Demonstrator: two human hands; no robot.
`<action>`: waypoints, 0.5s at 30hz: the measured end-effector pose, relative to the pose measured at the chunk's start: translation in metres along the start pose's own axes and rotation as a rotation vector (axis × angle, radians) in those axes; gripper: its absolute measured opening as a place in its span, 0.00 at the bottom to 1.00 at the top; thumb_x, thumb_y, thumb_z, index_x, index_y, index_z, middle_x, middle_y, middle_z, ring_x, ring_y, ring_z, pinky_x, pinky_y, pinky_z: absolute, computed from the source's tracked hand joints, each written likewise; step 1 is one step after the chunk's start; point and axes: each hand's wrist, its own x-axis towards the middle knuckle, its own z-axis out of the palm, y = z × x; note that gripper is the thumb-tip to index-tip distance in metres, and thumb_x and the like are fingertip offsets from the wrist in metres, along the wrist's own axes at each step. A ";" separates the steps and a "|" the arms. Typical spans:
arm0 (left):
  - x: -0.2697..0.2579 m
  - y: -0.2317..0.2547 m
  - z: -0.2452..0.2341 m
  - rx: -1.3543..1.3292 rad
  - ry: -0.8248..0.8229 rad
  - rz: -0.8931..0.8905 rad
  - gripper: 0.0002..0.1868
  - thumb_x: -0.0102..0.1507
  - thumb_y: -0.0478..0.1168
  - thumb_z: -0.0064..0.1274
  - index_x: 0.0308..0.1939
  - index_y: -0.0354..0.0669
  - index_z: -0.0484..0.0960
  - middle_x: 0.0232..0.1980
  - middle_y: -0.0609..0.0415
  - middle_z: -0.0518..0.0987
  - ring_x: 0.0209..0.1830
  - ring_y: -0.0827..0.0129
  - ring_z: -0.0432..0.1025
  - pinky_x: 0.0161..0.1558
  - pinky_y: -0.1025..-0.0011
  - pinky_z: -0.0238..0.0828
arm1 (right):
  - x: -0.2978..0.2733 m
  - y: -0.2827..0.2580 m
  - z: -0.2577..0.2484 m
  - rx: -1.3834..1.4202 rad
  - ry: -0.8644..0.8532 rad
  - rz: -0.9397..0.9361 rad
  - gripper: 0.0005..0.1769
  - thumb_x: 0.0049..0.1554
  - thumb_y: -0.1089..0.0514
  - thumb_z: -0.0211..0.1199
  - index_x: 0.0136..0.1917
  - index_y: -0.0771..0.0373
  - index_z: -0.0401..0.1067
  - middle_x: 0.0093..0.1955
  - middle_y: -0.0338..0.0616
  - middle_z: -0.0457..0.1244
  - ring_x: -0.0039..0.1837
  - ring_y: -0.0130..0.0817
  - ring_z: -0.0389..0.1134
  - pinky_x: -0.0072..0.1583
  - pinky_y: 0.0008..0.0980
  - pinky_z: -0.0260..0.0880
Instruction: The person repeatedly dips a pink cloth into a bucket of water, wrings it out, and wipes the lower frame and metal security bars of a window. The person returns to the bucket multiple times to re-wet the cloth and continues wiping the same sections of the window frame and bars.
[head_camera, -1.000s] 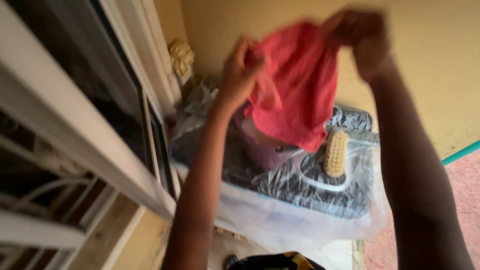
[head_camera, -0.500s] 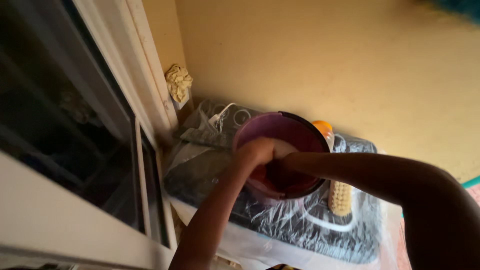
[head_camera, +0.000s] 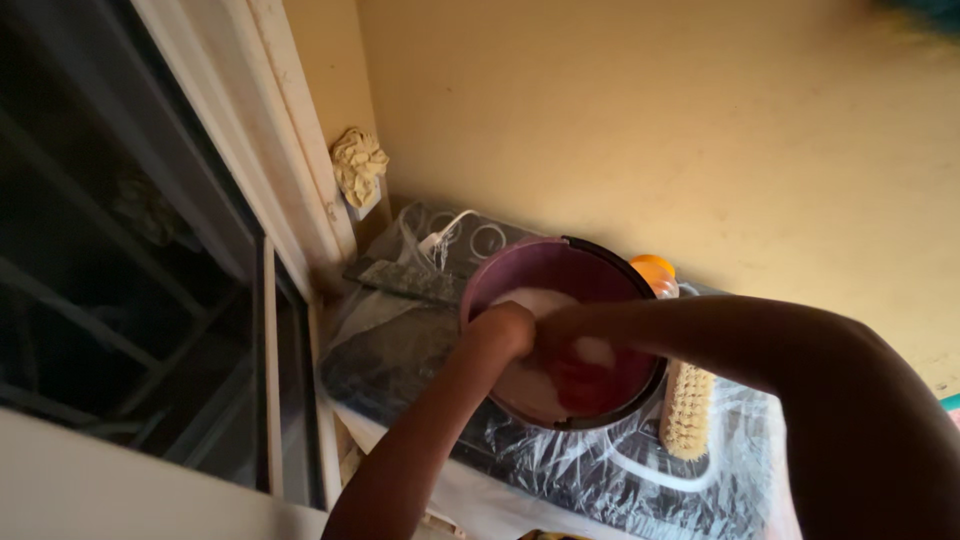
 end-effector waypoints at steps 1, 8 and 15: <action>-0.005 -0.002 0.001 0.005 0.036 -0.039 0.09 0.61 0.35 0.52 0.41 0.39 0.85 0.44 0.35 0.82 0.46 0.45 0.78 0.49 0.54 0.75 | 0.001 0.005 -0.006 0.020 0.031 -0.006 0.39 0.51 0.61 0.76 0.71 0.57 0.61 0.66 0.47 0.61 0.66 0.41 0.62 0.63 0.43 0.64; -0.032 0.005 -0.021 -0.046 0.315 -0.156 0.09 0.62 0.34 0.51 0.43 0.39 0.84 0.44 0.35 0.82 0.47 0.44 0.78 0.49 0.54 0.74 | -0.027 0.048 -0.035 0.452 0.506 -0.004 0.47 0.49 0.60 0.81 0.75 0.56 0.57 0.69 0.48 0.58 0.68 0.42 0.60 0.63 0.47 0.61; -0.064 0.007 -0.060 -0.145 0.596 0.048 0.07 0.58 0.31 0.52 0.37 0.41 0.85 0.39 0.39 0.83 0.45 0.47 0.79 0.48 0.54 0.74 | -0.118 0.022 -0.050 0.939 0.790 -0.360 0.15 0.47 0.63 0.72 0.49 0.66 0.78 0.49 0.44 0.73 0.49 0.37 0.74 0.48 0.32 0.75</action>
